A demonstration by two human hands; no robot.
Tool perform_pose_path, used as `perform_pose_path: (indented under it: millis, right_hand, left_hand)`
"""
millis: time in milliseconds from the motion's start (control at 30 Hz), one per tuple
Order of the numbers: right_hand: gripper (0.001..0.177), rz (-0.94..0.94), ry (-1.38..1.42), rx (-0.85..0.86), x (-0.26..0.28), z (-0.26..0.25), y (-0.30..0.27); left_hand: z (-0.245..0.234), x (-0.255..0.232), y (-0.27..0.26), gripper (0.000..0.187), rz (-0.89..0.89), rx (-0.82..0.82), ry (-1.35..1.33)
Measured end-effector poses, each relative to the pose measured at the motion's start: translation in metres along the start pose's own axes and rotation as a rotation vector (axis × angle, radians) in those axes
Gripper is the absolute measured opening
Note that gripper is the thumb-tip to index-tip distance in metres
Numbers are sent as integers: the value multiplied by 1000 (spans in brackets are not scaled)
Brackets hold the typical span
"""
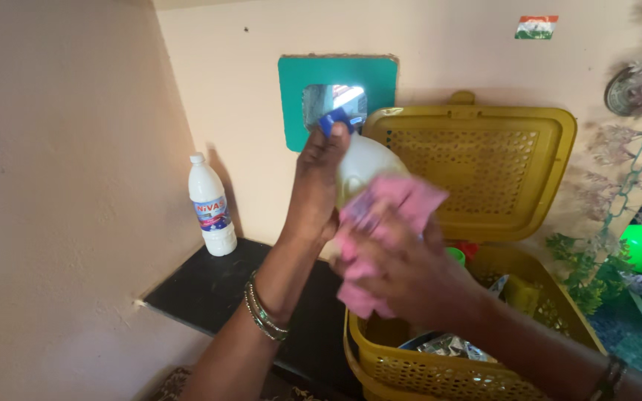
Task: The person wipes several plastic bottles with a pink cloth, one at a time, then places them on a black shelf. The bottles include a white Nivea bottle, a yellow floor cleaner bottle, a green bottle, and a blue Nivea room freshener bottle.
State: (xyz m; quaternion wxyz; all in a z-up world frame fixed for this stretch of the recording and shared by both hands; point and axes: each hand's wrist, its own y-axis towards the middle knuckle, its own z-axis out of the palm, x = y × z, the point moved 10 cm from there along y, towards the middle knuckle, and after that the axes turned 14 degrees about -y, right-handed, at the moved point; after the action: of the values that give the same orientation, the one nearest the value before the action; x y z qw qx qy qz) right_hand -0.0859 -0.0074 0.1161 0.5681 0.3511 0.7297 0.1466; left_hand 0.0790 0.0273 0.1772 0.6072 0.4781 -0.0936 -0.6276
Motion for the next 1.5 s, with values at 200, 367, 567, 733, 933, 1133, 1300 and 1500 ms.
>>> perform_pose_path:
  millis: [200, 367, 567, 733, 933, 1133, 1300, 1500]
  right_hand:
    - [58, 785, 629, 42, -116, 28, -4]
    - [58, 1085, 1240, 447, -106, 96, -31]
    - [45, 860, 1579, 220, -89, 104, -25]
    - [58, 1000, 1433, -7, -101, 110, -38]
    - [54, 989, 972, -248, -134, 90, -52]
    - [40, 1168, 948, -174, -149, 97, -75]
    - [36, 1188, 859, -138, -171, 82, -72]
    - [36, 651, 487, -141, -141, 31, -16]
  left_hand:
    - [6, 19, -12, 32, -207, -2, -305]
    - [-14, 7, 4, 39, -124, -79, -275]
    - [-39, 25, 15, 40, -96, -115, -221]
    - [-44, 48, -3, 51, 94, -214, 30]
    - [6, 84, -74, 84, -14, 122, 461]
    - [-10, 104, -80, 98, -286, -21, 185]
    - [-20, 114, -80, 72, -460, 105, -407]
    - [-37, 143, -89, 64, -632, 87, -632]
